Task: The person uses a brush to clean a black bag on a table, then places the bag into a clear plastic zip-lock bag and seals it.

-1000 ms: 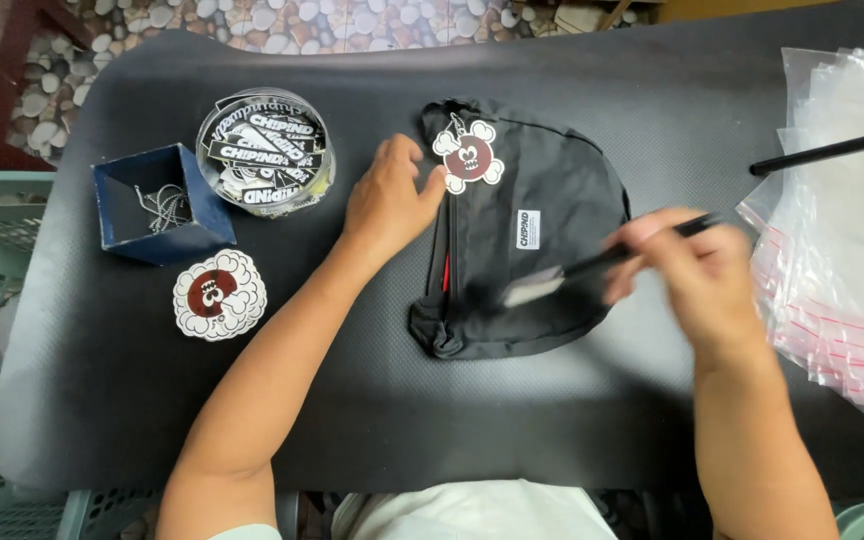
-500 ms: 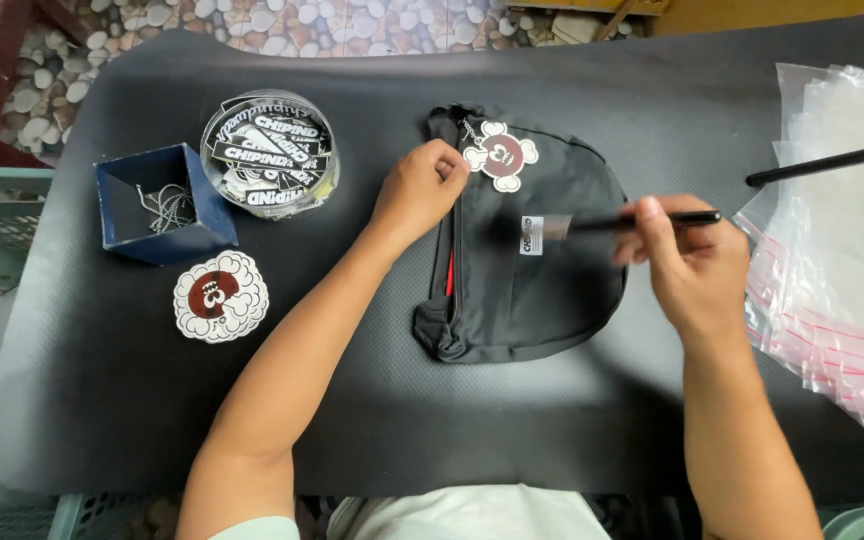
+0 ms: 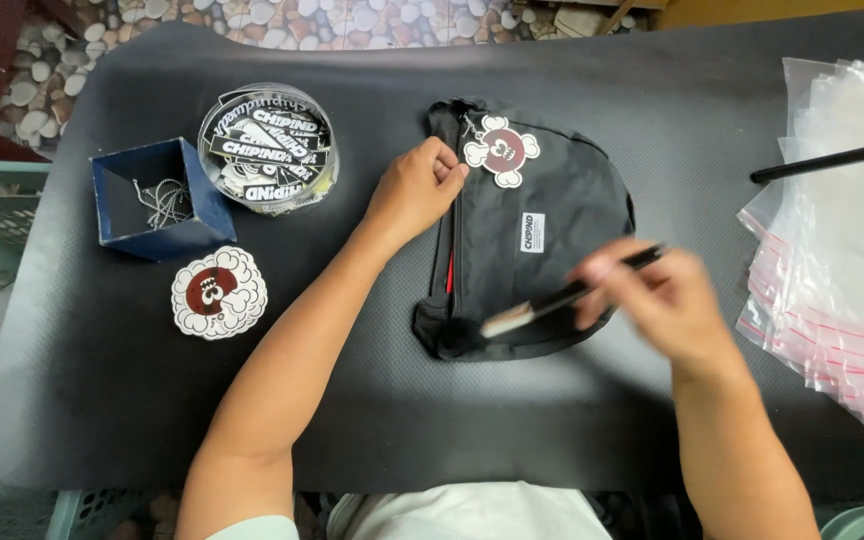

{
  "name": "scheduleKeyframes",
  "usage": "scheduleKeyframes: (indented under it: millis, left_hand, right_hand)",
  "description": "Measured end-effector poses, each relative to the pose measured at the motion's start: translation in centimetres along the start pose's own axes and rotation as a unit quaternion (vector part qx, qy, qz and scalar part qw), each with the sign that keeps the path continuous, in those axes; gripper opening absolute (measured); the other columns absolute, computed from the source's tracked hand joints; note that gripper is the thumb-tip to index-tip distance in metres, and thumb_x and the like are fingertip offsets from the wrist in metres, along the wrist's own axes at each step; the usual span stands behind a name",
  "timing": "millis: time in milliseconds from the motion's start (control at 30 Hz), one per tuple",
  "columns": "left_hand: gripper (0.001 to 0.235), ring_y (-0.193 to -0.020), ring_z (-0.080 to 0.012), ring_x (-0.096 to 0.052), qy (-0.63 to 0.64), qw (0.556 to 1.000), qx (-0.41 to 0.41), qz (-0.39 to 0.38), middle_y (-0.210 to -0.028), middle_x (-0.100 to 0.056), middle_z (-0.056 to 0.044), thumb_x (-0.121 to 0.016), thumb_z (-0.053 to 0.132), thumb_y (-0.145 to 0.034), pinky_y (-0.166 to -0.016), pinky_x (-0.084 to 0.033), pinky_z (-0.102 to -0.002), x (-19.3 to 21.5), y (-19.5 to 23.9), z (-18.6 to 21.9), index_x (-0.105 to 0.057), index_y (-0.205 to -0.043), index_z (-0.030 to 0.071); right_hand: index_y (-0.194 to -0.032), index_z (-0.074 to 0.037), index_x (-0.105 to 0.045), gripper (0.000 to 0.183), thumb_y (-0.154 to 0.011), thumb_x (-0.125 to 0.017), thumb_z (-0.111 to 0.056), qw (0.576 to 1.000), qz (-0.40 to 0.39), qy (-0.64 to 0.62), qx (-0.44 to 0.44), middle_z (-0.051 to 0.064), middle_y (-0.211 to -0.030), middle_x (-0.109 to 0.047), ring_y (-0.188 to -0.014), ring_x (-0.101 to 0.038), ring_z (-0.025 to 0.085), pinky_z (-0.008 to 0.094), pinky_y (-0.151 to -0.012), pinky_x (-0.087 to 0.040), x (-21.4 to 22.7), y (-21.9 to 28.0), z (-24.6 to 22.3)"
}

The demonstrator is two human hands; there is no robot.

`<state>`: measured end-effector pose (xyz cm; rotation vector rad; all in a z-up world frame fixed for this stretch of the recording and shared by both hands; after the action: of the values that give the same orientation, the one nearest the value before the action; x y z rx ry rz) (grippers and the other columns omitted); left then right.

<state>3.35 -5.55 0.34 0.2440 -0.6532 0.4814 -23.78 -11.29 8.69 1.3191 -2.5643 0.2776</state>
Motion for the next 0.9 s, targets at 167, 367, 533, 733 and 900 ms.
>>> scheduleKeyframes:
  millis: [167,367,533,733,900]
  left_hand:
    - [0.034,-0.078,-0.0331,-0.066,-0.143,0.99,0.011,-0.008,-0.079,-0.067,-0.002,-0.058,0.048,-0.099,-0.065,-0.047,-0.05,-0.5,1.7,-0.4,-0.055,-0.088,0.015]
    - [0.047,-0.072,-0.0319,-0.066,-0.204,0.978,0.015,-0.033,-0.078,-0.067,-0.002,-0.056,0.058,-0.097,-0.062,-0.048,-0.049,-0.9,4.4,0.2,-0.058,-0.087,0.012]
    - [0.046,-0.081,-0.0295,-0.069,-0.185,0.983,0.001,-0.008,-0.089,-0.07,-0.003,-0.061,0.056,-0.095,-0.063,-0.051,-0.047,-1.5,4.5,-0.6,-0.062,-0.097,0.01]
    - [0.048,-0.093,-0.0273,-0.07,-0.154,0.988,0.024,0.004,-0.098,-0.073,-0.002,-0.063,0.056,-0.092,-0.073,-0.053,-0.047,-1.3,4.7,-0.4,-0.065,-0.101,0.008]
    - [0.045,-0.097,-0.0384,-0.072,-0.124,0.992,0.012,-0.014,-0.095,-0.071,-0.016,-0.063,0.05,-0.095,-0.082,-0.056,-0.052,-1.6,5.2,0.1,-0.064,-0.104,0.005]
  right_hand:
    - [-0.126,0.004,-0.066,0.019,-0.12,-0.059,-0.013,0.961,0.24,0.113,0.081,0.018,-0.102,-0.063,-0.081,-0.071,0.024,0.026,-0.077,-0.055,7.2,0.2,0.4]
    - [-0.134,0.001,-0.072,0.022,-0.113,-0.07,0.003,0.885,0.233,0.386,0.113,0.022,-0.121,-0.059,-0.104,-0.061,0.033,0.041,-0.093,-0.05,9.1,1.7,4.5]
    - [-0.133,-0.003,-0.073,0.031,-0.103,-0.074,-0.012,0.812,0.192,0.545,0.074,0.022,-0.11,-0.064,-0.094,-0.065,0.043,0.057,-0.081,-0.049,8.1,2.6,7.1]
    - [-0.134,0.001,-0.068,0.042,-0.106,-0.069,-0.03,0.836,0.182,0.515,0.048,0.02,-0.106,-0.063,-0.09,-0.063,0.036,0.051,-0.084,-0.048,4.4,1.0,3.7]
    - [-0.149,0.006,-0.048,0.067,-0.099,-0.066,-0.035,0.934,0.09,0.306,-0.161,0.032,-0.113,-0.066,-0.095,-0.07,0.048,0.057,-0.079,-0.054,2.3,-0.5,4.8]
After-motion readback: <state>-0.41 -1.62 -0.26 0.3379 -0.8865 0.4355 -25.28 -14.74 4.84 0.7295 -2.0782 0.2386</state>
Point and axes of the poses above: each hand's wrist, its own y-axis away from the middle knuckle, its own x-axis out of the back of the hand, z = x × y, the point moved 7 cm from there along -y, towards the middle knuckle
